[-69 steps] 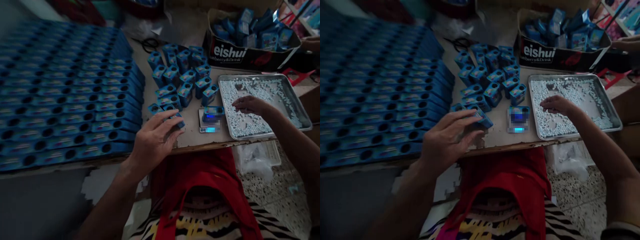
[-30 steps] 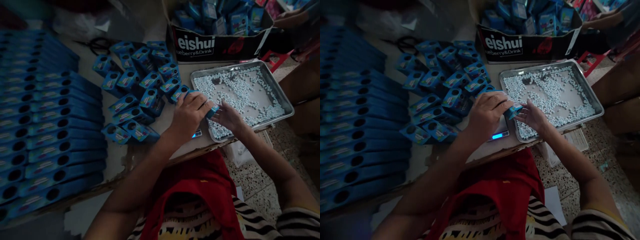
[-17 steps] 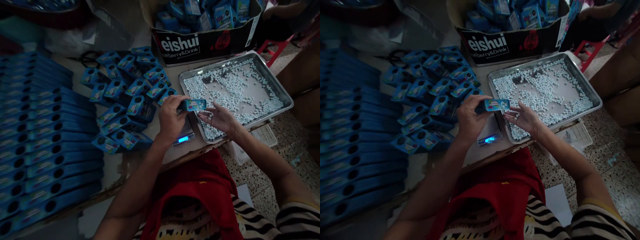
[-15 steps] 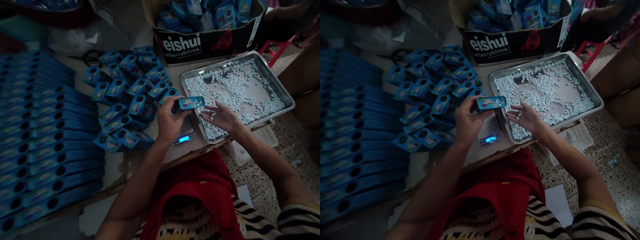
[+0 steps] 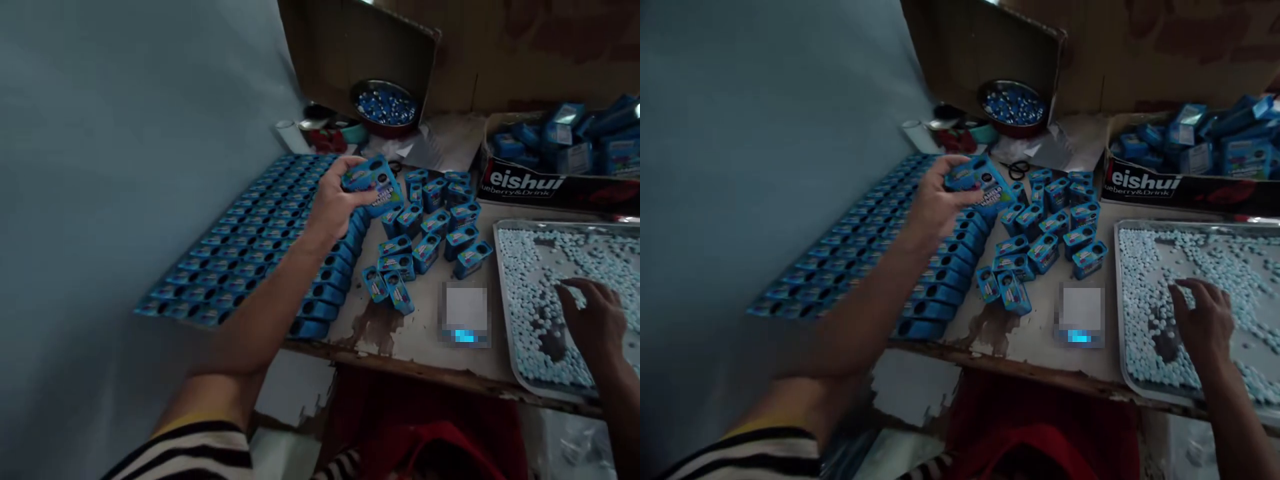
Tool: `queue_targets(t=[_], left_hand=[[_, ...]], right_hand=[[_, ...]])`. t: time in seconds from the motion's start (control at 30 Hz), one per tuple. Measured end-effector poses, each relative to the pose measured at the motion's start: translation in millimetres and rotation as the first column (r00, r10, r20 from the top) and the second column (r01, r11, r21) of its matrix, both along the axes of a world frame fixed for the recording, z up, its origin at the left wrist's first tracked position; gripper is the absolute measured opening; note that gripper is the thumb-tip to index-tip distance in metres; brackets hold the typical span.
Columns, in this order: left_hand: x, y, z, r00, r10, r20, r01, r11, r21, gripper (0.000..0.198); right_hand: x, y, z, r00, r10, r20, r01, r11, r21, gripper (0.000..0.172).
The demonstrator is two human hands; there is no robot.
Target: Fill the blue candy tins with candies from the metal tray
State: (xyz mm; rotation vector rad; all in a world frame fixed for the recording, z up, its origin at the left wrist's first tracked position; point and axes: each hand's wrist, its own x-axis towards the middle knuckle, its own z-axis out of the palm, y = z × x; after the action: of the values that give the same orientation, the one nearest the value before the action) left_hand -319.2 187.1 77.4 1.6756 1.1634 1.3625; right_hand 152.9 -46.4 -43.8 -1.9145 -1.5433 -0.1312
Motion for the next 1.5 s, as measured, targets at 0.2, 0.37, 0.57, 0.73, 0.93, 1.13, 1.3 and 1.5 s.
queue_targets(t=[0.2,0.37,0.57,0.73,0.93,1.13,1.3,1.5], left_hand=[[-7,19,13.8,0.994,-0.061,0.089,0.071,0.991,-0.117,0.062],[43,-84,4.7,0.938,-0.299,-0.174,0.286,0.953,-0.096,0.041],[114,-161,-76.2,0.854,-0.443,-0.273,0.446,0.893,-0.053,0.037],[124,-158,-103.8,0.849,-0.419,-0.322,0.442,0.897,-0.003,0.049],[70,-197,-80.1,0.868,-0.121,-0.482,0.262,0.935,0.238,0.047],[35,-238,-153.5,0.782,0.005,-0.623,0.344,0.83,0.439,0.052],[35,-254,-203.1,0.693,0.01,-0.721,0.434,0.793,0.427,0.045],[45,-250,-204.5,0.668,0.011,-0.744,0.463,0.776,0.428,0.045]], right_hand=[[13,9,-34.4,0.979,0.043,0.199,-0.022,0.994,-0.11,0.039],[11,10,-28.0,0.977,0.036,0.212,0.0,0.986,-0.167,0.036],[1,11,-16.4,0.97,0.111,0.216,-0.063,0.974,-0.218,0.029],[7,11,-17.5,0.966,0.154,0.209,-0.117,0.977,-0.179,0.027],[8,11,-36.9,0.97,0.11,0.218,-0.057,0.97,-0.237,0.047],[-2,21,-36.7,0.971,0.137,0.198,-0.044,0.909,-0.414,0.052],[-10,26,-23.1,0.979,0.105,0.175,-0.001,0.861,-0.508,0.044],[-13,18,-9.1,0.996,0.048,0.072,-0.012,0.897,-0.441,0.054]])
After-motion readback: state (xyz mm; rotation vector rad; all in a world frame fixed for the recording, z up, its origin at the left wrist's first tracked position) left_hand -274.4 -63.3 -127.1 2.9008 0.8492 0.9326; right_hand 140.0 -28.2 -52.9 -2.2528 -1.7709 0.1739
